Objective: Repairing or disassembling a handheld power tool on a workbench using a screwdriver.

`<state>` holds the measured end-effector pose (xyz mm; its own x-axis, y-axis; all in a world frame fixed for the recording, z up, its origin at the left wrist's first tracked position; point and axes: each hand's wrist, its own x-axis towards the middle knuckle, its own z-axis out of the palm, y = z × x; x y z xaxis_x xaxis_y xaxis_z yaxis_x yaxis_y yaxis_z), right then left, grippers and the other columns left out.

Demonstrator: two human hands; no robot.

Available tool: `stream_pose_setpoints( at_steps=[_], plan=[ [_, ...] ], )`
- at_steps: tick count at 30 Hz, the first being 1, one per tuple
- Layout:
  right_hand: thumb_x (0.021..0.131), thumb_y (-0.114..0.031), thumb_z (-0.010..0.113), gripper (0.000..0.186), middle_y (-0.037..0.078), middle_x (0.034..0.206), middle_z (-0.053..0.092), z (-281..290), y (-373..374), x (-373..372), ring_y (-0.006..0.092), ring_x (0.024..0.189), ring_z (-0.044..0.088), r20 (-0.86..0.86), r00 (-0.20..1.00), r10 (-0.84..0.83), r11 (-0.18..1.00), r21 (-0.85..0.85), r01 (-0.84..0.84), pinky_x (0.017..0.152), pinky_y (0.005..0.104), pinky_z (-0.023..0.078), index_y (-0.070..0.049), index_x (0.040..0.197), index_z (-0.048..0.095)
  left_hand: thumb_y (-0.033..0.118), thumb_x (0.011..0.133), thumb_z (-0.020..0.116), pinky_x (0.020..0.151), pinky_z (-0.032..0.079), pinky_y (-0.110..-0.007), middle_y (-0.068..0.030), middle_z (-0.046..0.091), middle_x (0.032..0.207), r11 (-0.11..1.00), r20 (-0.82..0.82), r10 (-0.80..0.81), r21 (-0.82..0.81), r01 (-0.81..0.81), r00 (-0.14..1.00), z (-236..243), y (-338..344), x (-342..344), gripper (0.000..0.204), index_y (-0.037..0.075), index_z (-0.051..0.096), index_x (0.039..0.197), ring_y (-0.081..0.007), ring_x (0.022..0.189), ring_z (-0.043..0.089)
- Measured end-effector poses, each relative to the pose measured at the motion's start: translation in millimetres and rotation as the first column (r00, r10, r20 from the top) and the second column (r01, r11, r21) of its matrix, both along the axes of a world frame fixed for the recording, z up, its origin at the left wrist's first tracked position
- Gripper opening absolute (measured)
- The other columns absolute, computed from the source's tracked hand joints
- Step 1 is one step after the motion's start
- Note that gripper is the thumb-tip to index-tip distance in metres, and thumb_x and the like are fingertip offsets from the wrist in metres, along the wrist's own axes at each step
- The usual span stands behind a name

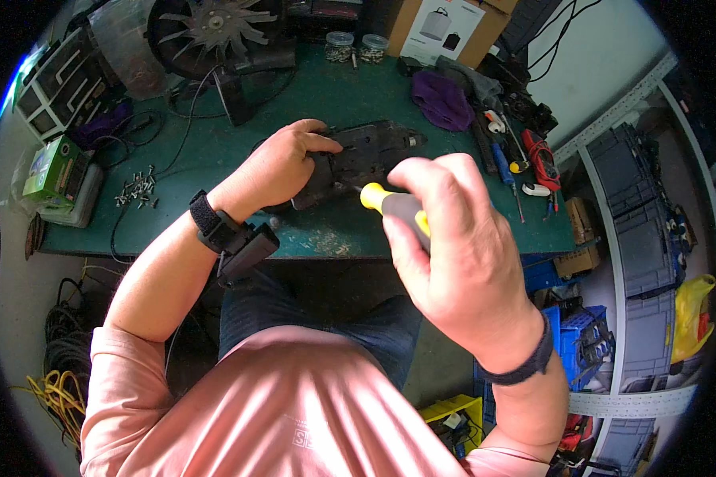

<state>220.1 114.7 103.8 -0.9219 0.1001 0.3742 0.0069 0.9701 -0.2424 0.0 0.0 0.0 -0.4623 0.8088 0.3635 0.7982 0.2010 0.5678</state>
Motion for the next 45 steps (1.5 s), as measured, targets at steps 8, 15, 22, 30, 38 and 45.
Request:
stream_pose_setpoints(
  at_steps=[8,15,22,30,38,45],
  plan=[
    [0.076,-0.001,0.072,0.047,0.015,0.107,0.052,-0.1,-5.6,-1.1,0.0366,0.089,0.060,-0.226,0.965,0.135,0.987,0.112,-0.112,0.073,0.0414,0.051,-0.007,0.118,0.052,-0.008,0.073,0.048,0.101,0.046,-0.040,-0.0208,0.057,0.128,1.000,0.016,-0.030,0.001,0.030,0.999,-0.7,2.7,1.8,0.045,0.006,0.071,0.109,-0.0402,0.115,0.056],
    [0.071,-0.001,0.077,0.054,0.018,0.107,0.052,-19.2,1.5,9.4,0.0351,0.096,0.056,-0.266,0.944,0.195,0.979,0.107,-0.172,0.080,0.0416,0.049,-0.005,0.119,0.051,-0.009,0.072,0.049,0.102,0.045,-0.041,-0.0196,0.058,0.128,0.999,-0.021,0.023,0.026,-0.023,0.999,-3.5,3.2,7.4,0.045,0.007,0.071,0.108,-0.0393,0.116,0.055],
    [0.079,-0.008,0.076,0.054,0.018,0.107,0.053,-28.6,3.2,19.0,0.0336,0.092,0.058,-0.203,0.978,-0.050,0.994,-0.104,0.029,0.078,0.0390,0.050,-0.004,0.126,0.050,-0.009,0.074,0.048,0.104,0.044,-0.039,-0.0194,0.057,0.131,1.000,0.013,0.025,-0.013,-0.025,1.000,2.2,2.2,6.3,0.045,0.007,0.071,0.110,-0.0383,0.119,0.054],
    [0.067,0.006,0.077,0.068,0.017,0.113,0.049,-14.0,8.0,10.9,0.0339,0.095,0.057,-0.155,0.943,0.294,0.956,0.064,-0.287,0.081,0.0409,0.049,-0.006,0.129,0.049,-0.009,0.074,0.048,0.104,0.045,-0.039,-0.0205,0.057,0.131,1.000,0.000,0.017,0.005,-0.017,1.000,-0.8,1.6,6.4,0.045,0.006,0.072,0.109,-0.0383,0.119,0.054],
    [0.077,-0.008,0.077,0.053,0.015,0.100,0.058,-12.5,8.6,15.7,0.0394,0.083,0.062,-0.143,0.988,-0.062,0.996,0.047,0.069,0.071,0.0407,0.052,-0.004,0.123,0.052,-0.009,0.074,0.048,0.103,0.045,-0.040,-0.0199,0.055,0.131,0.996,-0.103,0.073,0.050,-0.068,0.992,-4.1,0.2,17.0,0.045,0.006,0.071,0.110,-0.0388,0.121,0.053],
    [0.075,0.001,0.074,0.055,0.016,0.101,0.051,-23.8,3.8,20.4,0.0341,0.086,0.059,-0.179,0.966,0.187,0.980,0.107,-0.170,0.070,0.0394,0.050,-0.007,0.124,0.052,-0.009,0.075,0.049,0.104,0.045,-0.039,-0.0199,0.054,0.133,0.999,-0.020,0.047,0.024,-0.047,0.999,0.6,-2.9,15.7,0.045,0.007,0.070,0.111,-0.0384,0.121,0.053]
  ],
)
